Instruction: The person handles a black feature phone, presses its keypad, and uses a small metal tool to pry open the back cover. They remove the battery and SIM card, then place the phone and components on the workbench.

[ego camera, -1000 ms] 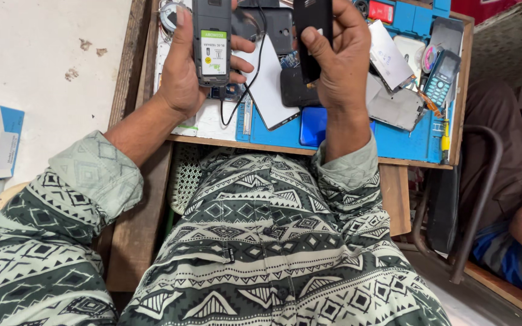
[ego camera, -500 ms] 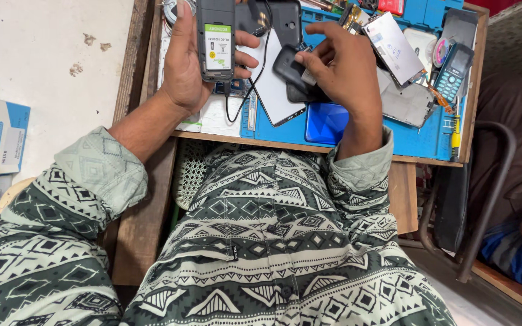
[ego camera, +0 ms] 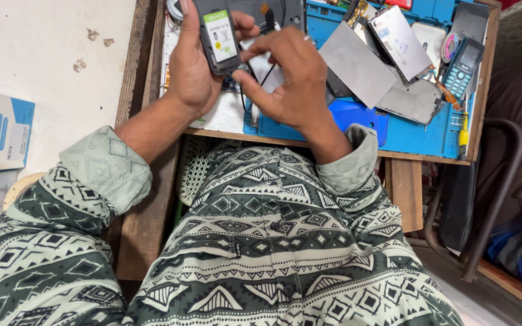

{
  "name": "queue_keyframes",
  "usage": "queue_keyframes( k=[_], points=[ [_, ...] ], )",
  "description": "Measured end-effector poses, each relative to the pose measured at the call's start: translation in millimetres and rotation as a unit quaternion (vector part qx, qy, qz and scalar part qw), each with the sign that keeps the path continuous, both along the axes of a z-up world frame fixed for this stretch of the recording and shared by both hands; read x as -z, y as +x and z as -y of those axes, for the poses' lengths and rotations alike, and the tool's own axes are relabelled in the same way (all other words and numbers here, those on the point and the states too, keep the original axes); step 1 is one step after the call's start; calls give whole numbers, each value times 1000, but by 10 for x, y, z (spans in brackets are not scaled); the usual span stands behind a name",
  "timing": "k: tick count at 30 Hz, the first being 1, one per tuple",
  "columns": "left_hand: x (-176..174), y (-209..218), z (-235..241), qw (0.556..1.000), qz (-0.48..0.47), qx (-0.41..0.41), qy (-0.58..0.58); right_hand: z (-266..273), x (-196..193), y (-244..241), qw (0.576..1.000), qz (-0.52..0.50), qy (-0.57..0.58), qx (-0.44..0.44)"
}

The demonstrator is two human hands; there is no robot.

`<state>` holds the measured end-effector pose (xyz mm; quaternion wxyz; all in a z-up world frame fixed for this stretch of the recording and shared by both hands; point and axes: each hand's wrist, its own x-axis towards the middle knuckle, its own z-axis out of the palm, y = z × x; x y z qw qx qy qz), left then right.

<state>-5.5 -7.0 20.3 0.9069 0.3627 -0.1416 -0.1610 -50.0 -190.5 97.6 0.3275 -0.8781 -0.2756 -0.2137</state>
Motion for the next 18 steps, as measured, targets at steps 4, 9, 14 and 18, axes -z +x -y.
queue_keyframes(
  k=[4,9,14,18],
  points=[
    [-60,-83,58,999,-34,33,-20,-25,-85,38,997,55,-61,-8],
    [-102,-138,79,994,22,107,-4,-29,-30,53,999,4,-2,-48],
    [-105,-154,71,993,31,101,47,-5,46,58,999,31,-17,-34],
    [-77,-152,96,986,27,75,144,3,78,78,998,-40,24,-34]
  ],
)
